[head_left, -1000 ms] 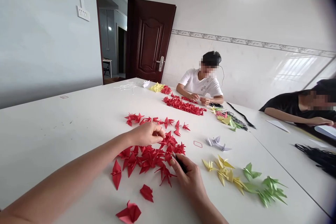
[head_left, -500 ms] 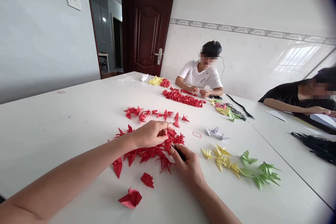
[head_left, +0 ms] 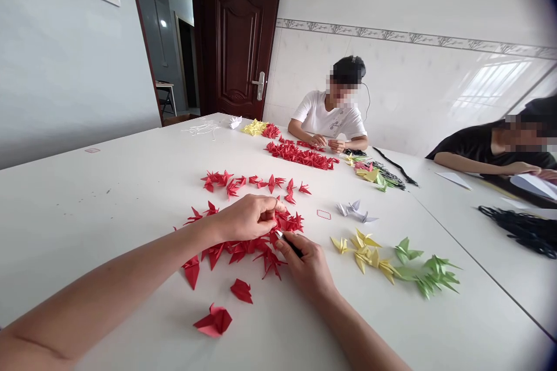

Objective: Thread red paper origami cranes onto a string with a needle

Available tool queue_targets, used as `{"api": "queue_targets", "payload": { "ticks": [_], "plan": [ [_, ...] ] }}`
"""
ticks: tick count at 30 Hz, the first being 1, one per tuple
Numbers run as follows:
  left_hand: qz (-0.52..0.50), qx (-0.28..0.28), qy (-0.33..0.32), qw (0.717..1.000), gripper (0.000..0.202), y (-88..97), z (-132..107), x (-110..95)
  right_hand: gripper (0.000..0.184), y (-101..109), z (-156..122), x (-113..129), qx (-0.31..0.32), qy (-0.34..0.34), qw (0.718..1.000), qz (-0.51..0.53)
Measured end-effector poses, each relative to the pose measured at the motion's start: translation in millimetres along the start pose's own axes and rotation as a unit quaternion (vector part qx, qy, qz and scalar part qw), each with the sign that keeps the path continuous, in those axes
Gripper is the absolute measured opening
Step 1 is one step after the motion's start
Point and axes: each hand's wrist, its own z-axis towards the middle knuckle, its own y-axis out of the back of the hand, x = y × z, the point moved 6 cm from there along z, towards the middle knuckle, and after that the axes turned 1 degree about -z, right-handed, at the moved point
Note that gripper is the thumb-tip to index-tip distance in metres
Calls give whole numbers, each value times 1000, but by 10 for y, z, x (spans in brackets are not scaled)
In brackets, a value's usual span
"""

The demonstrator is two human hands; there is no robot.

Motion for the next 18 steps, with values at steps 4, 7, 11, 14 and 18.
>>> {"api": "queue_targets", "payload": {
  "ticks": [4, 7, 11, 14, 18],
  "plan": [
    [-1, 12, -1, 1000, 29, -8, -3, -2, 29, -16, -7, 5, 9, 1, 1000, -10],
    [8, 10, -6, 1000, 29, 1, -6, -16, 29, -19, -22, 1, 11, -1, 1000, -11],
    [15, 7, -16, 1000, 28, 12, -6, -34, 30, -15, -30, -8, 8, 1, 1000, -12],
    [16, 8, -14, 1000, 28, 15, -4, -33, 31, -17, -19, -16, 7, 4, 1000, -15],
    [19, 11, -16, 1000, 27, 12, -6, -37, 31, -29, -6, -34, 7, 6, 1000, -18]
  ]
}}
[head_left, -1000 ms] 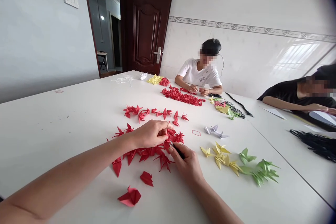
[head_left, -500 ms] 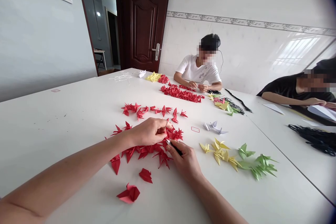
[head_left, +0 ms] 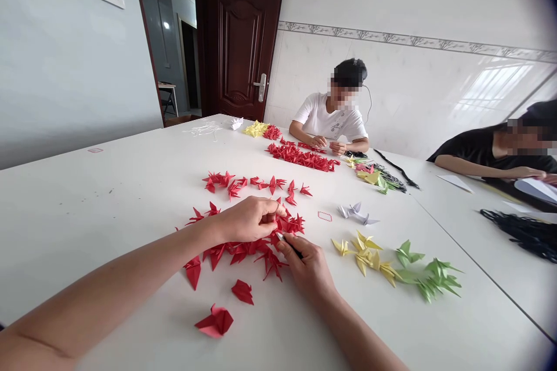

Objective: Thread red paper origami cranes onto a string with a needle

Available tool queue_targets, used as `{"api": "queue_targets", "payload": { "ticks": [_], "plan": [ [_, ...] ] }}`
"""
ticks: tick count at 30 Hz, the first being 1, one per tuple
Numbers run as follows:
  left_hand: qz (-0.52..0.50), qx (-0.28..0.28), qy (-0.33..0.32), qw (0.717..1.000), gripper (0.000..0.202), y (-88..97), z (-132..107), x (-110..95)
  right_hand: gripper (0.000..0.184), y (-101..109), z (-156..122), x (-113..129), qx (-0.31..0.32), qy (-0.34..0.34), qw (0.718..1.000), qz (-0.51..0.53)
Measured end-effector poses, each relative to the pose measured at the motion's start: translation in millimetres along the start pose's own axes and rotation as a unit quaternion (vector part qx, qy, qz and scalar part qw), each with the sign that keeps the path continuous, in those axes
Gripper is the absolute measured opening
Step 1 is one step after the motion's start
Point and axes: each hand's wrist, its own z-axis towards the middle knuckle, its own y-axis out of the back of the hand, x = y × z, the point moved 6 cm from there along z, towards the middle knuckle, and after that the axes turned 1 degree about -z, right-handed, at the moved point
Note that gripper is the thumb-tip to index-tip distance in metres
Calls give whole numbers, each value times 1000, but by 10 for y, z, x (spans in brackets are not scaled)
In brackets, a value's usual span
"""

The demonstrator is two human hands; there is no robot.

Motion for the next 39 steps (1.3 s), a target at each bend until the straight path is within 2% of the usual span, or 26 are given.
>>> {"api": "queue_targets", "payload": {
  "ticks": [5, 8, 14, 17, 24, 32, 39],
  "plan": [
    [9, -2, -6, 1000, 27, -9, 2, 18, 33, 3, -2, -7, -1, -4, 1000, 1],
    [19, -14, 2, 1000, 27, 50, 31, 123, 33, 14, -6, -8, -1, -14, 1000, 8],
    [80, -111, 95, 986, 26, 478, 73, 665, 35, 30, -15, -17, -7, -29, 999, 12],
    [149, -121, 130, 973, 21, 647, 47, 901, 37, 22, -17, -39, -8, -39, 999, 10],
    [213, -136, 156, 955, 23, 800, -28, 1207, 41, 36, -18, -31, -24, -41, 999, -12],
    [233, -147, 185, 943, 23, 851, -70, 1348, 42, 44, -24, -15, -42, -41, 998, -7],
    [237, -138, 212, 938, 32, 945, -93, 1292, 43, 30, -20, -28, -20, -44, 999, -13]
  ]
}}
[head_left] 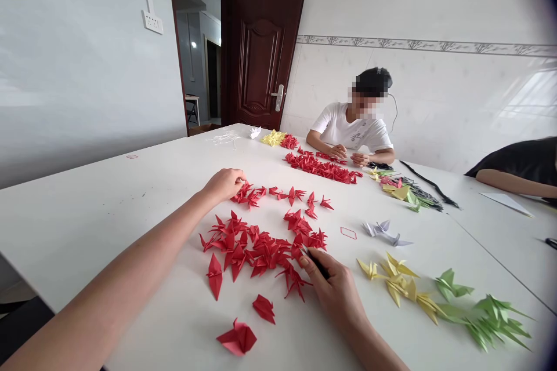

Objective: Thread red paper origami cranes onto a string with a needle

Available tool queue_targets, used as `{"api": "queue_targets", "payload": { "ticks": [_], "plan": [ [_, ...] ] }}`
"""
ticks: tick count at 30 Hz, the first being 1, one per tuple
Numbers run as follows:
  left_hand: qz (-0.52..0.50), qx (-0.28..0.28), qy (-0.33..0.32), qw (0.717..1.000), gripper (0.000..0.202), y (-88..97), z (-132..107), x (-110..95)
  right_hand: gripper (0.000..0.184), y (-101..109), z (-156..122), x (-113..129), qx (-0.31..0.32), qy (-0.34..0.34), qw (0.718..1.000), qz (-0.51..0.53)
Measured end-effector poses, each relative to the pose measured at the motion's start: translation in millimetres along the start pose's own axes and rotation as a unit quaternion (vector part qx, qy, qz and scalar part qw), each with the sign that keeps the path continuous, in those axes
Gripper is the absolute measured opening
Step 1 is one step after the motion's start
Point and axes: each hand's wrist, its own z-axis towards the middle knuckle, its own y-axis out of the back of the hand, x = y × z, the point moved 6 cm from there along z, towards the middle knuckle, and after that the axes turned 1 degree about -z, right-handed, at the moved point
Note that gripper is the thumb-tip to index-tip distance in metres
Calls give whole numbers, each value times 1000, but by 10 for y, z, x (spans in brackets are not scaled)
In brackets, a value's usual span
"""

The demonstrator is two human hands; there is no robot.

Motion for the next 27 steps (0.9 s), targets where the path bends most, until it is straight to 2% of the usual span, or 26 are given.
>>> {"api": "queue_targets", "payload": {
  "ticks": [3, 6, 9, 12, 17, 20, 23, 27],
  "plan": [
    [-2, 47, -11, 999, 31, 101, -27, -19, 41, 6, -3, -12, -6, 1, 1000, 6],
    [-12, 158, -19, 987, 30, 161, -111, -41, 40, 2, -4, -19, -2, 2, 1000, 7],
    [-15, 278, -6, 961, 37, 130, -236, -84, 39, -2, -3, -30, 6, -4, 1000, 4],
    [-10, 319, -1, 948, 40, 47, -300, -159, 39, 7, -3, -37, -2, -5, 1000, 4],
    [-8, 326, 0, 945, 16, -122, -294, -201, 44, 5, -12, -34, -19, -11, 1000, 14],
    [-11, 306, -2, 952, 13, -113, -270, -212, 45, 4, -10, -19, -19, -11, 1000, 11],
    [-37, 253, -27, 966, 18, -13, -244, -330, 44, 1, -1, -13, -5, -5, 1000, 6],
    [-126, 175, -77, 974, 20, 79, -259, -622, 40, 0, 5, -20, 8, -2, 1000, 4]
  ]
}}
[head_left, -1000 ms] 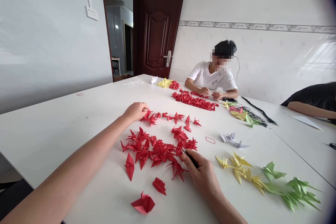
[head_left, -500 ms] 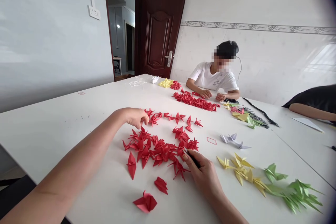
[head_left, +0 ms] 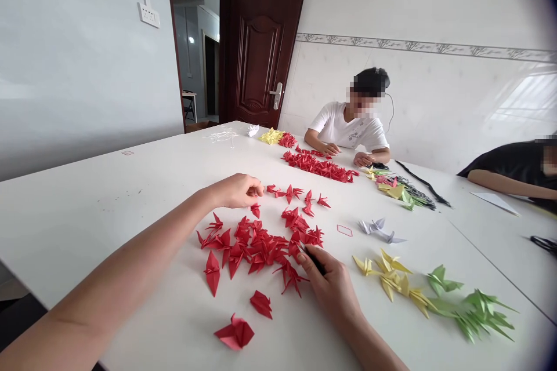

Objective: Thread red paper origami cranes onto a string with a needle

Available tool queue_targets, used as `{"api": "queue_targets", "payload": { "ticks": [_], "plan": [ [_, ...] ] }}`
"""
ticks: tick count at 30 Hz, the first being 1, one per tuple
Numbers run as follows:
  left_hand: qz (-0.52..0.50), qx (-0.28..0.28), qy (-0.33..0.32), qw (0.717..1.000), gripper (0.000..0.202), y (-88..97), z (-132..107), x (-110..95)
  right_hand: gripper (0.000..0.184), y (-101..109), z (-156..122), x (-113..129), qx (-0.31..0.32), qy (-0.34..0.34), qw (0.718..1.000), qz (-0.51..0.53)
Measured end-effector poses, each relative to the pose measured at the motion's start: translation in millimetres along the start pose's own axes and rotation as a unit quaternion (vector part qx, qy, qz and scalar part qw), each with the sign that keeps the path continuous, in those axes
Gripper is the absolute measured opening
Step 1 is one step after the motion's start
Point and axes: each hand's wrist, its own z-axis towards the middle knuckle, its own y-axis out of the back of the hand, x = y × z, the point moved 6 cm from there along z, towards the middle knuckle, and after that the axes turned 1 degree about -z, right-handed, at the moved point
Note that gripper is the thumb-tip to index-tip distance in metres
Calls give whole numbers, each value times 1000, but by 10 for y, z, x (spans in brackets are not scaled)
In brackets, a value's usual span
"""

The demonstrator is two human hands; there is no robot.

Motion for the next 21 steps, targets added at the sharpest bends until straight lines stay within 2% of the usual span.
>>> {"api": "queue_targets", "payload": {
  "ticks": [3, 6, 10, 15, 21],
  "plan": [
    [-48, -22, -42, 998, 23, -119, -4, -201, 38, 6, -4, 7, -6, 5, 1000, 0],
    [-71, -19, -76, 994, 22, -281, -32, -376, 37, 5, -9, 21, -9, 13, 1000, 1],
    [-92, -23, -92, 991, 19, -428, -89, -553, 35, -7, -10, 39, 1, 32, 999, 0],
    [-113, -13, -100, 989, 19, -536, -144, -688, 31, -12, -14, 47, 11, 43, 999, -3],
    [-100, -22, -88, 991, 18, -547, -163, -712, 31, -20, -12, 104, 21, 57, 998, -8]
  ]
}}
